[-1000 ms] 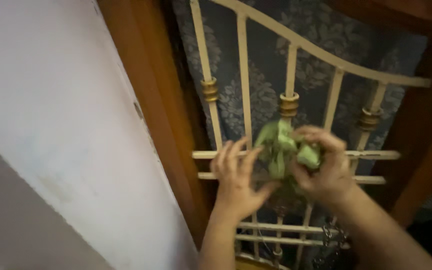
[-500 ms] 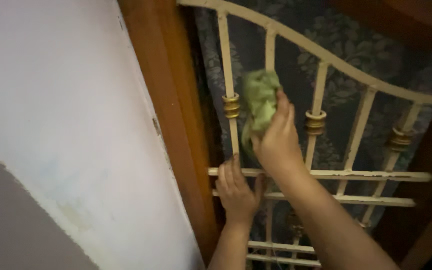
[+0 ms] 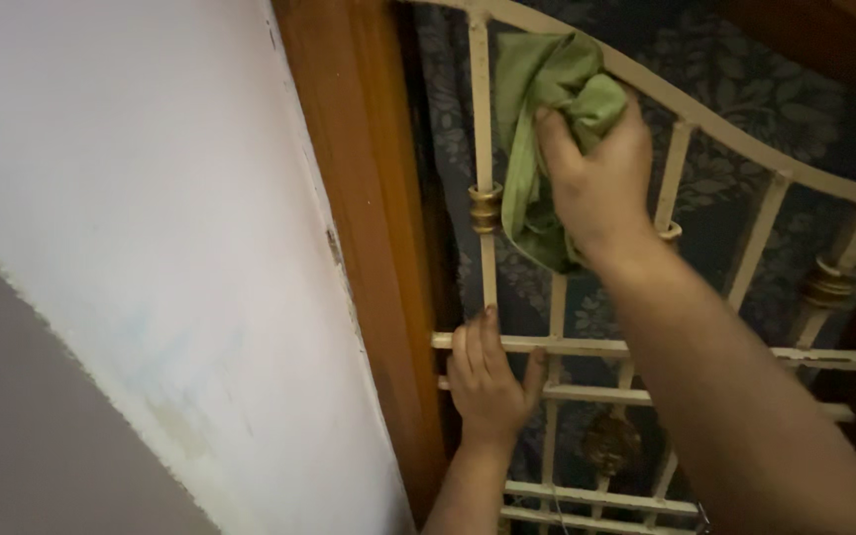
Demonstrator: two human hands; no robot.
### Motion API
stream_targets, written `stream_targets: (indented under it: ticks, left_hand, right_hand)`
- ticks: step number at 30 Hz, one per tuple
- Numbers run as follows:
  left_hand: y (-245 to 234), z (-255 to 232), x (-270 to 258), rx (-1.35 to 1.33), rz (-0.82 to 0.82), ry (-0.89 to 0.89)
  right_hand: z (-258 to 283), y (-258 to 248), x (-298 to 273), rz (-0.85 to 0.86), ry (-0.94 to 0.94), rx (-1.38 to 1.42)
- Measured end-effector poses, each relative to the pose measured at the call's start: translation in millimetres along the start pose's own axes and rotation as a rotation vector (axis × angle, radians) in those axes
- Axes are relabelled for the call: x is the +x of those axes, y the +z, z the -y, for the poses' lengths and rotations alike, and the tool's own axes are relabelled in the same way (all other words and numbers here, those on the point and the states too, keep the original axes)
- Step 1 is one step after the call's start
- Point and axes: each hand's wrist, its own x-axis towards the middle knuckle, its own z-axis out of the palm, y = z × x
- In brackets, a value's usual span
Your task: The person wipes a metal gate with a green cloth. They systematically clean the vertical and horizontal bars of the gate, moving from the top to the bottom.
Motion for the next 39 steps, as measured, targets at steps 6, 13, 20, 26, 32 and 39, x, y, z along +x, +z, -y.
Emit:
stream_targets:
  ticks: [6, 13, 20, 26, 32, 39]
  left_hand:
    - [-2.1, -0.7, 2.4, -0.013, 0.018, 0.001]
    - [0.0, -3.8, -1.5, -0.037, -0.020, -0.040]
    - [2.7, -1.6, 4.4, -0.071, -0.053, 0.007]
    - [1.9, -0.9, 5.8, -0.097, -0.053, 0.021]
    - [-2.4, -4.8, 4.2, -0.084, -0.015, -0.014]
    - [-32.9, -37.5, 13.1, -0.140, 0.220, -0.329]
  right_hand:
    - [0.6, -2.4, -54.9, 0.041, 0.157, -0.018]
    - [35.1, -37.5, -126.5, 0.531, 0.194, -0.778]
    - [12.8, -20.6, -23.2, 0.267, 0.084, -0.314]
    - [1.2, -8.0, -4.2, 0.127, 0.006, -0.148]
    - [15.0, -15.3, -68.4, 0.249, 0.285, -0.337]
    - [28.3, -25.3, -119.1, 0.407, 0.373, -0.612]
